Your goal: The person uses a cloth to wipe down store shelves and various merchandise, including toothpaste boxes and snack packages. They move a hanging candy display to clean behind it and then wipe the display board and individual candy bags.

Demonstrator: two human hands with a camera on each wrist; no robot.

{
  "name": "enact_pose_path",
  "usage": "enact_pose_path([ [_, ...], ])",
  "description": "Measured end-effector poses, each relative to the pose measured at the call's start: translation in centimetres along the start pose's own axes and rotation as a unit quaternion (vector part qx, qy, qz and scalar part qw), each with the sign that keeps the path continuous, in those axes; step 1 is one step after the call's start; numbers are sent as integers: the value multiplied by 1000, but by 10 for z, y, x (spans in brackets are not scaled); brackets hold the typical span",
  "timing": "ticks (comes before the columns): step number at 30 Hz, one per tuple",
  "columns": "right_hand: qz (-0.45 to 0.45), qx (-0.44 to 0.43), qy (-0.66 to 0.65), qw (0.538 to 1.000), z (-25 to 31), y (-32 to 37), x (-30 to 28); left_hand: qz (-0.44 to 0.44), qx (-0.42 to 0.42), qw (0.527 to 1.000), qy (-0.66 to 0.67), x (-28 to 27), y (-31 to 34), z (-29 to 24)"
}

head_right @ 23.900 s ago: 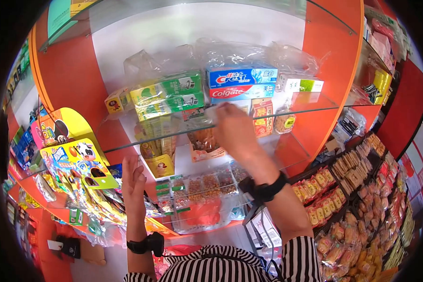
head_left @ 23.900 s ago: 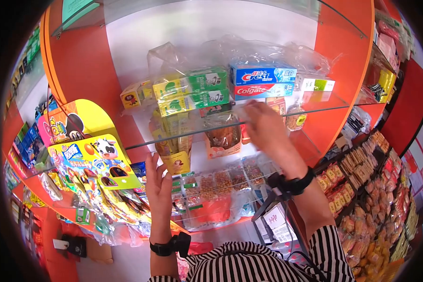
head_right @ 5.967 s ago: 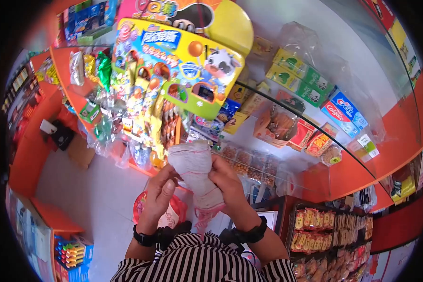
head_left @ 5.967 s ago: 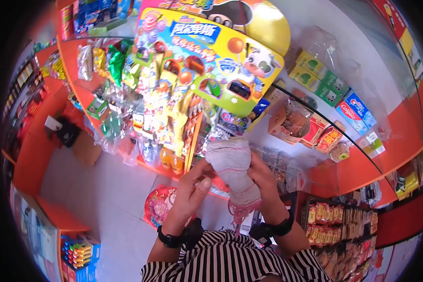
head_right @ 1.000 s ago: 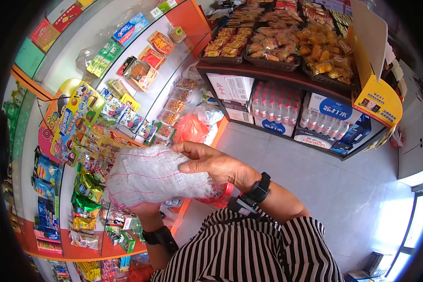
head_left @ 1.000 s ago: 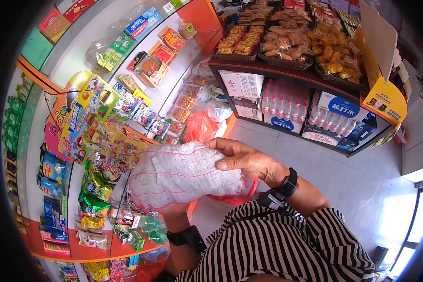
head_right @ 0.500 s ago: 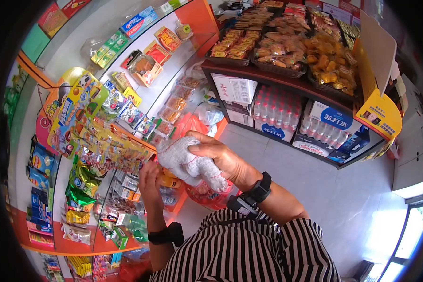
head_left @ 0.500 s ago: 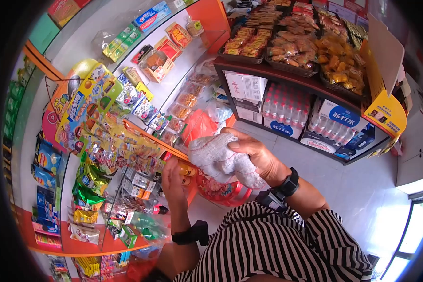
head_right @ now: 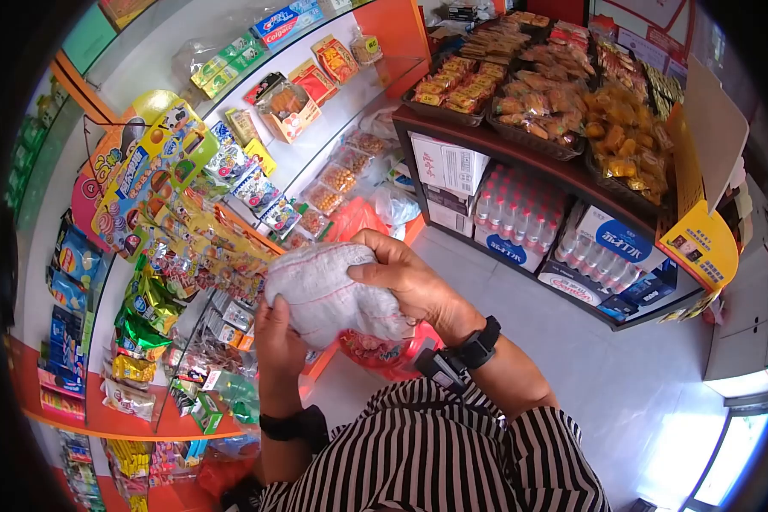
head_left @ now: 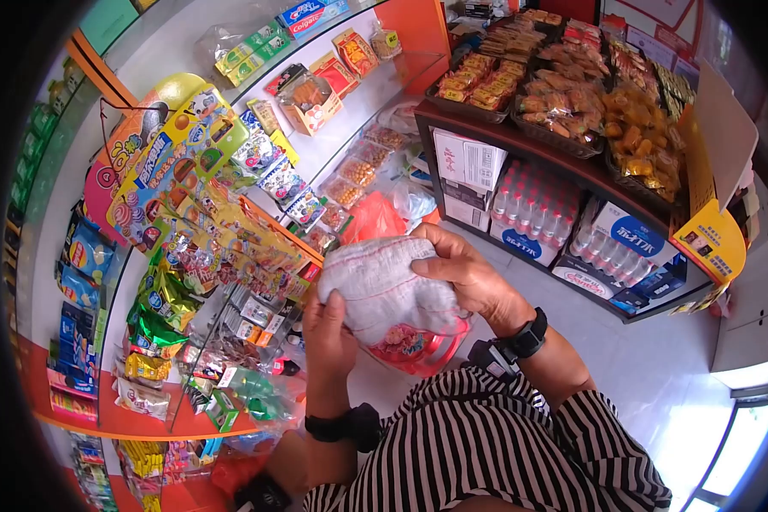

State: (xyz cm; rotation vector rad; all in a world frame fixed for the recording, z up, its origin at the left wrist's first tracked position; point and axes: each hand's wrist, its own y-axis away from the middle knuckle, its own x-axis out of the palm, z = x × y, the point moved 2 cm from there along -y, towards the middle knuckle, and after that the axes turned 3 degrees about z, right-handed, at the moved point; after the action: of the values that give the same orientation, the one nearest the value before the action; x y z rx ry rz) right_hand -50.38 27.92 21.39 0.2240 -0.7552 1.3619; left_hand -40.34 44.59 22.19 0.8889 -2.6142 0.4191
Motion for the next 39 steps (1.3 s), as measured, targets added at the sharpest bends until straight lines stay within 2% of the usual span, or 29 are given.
enact_pose_path([
  [1,0,1,0,1000,-8,-3,-6,-1,0,1000,1,3,-1,-3],
  [3,-13,83,-25,996,-13,-10,-3,3,5,999,37,5,-4,-6],
  [4,9,91,-83,992,-15,-7,3,1,8,999,37,5,-6,-5],
  [7,54,51,-86,993,-11,-12,14,8,15,998,61,1,-12,-2],
  [9,30,40,-56,997,-10,-17,13,-23,32,998,-44,-3,-19,-5],
  [11,-23,52,-38,998,-9,-19,9,-31,57,996,-56,-7,-25,-2],
  [13,-33,49,-30,998,-5,-20,15,-39,83,993,-69,-9,-26,0],
  [15,-45,22,-16,999,-1,-20,20,-98,131,939,-304,-7,-26,-1],
  [16,-41,22,-15,999,1,-20,23,-116,132,934,-312,-13,-22,0],
  [17,-51,5,51,997,3,-20,25,-118,136,933,-312,-9,-22,-3],
  [18,-60,-12,116,991,5,-19,26,-66,164,943,-282,-1,-21,-7],
  [19,-55,-10,117,992,5,-19,29,-16,192,949,-250,6,-19,-8],
  [21,5,-12,206,978,5,-22,38,-9,213,935,-284,19,-14,-6],
  [23,34,8,211,977,11,-21,44,-26,149,944,-294,32,-10,-13],
  [25,45,-1,216,975,9,-24,39,-62,149,945,-284,29,-9,-15],
  [27,49,-2,200,978,6,-26,37,-25,86,964,-252,27,-11,-16],
  [30,-21,-61,325,943,3,-27,34,-58,105,955,-270,30,-11,-12],
  [31,-11,-65,328,942,-1,-30,34,-64,111,954,-270,31,-12,-12],
  [33,-33,-167,339,925,-3,-37,32,-73,120,947,-288,30,-11,-14],
  [34,-35,-183,367,911,-2,-39,33,-86,111,957,-255,29,-10,-15],
  [35,-27,-186,367,911,-3,-42,30,-99,101,965,-221,29,-9,-15],
  [37,-27,-135,343,929,-11,-54,18,-104,113,966,-207,31,-7,-19],
  [38,9,-93,227,969,-16,-57,24,-104,115,969,-193,31,-4,-19],
  [39,17,-93,226,970,-18,-57,32,-110,120,967,-195,30,-3,-16],
])
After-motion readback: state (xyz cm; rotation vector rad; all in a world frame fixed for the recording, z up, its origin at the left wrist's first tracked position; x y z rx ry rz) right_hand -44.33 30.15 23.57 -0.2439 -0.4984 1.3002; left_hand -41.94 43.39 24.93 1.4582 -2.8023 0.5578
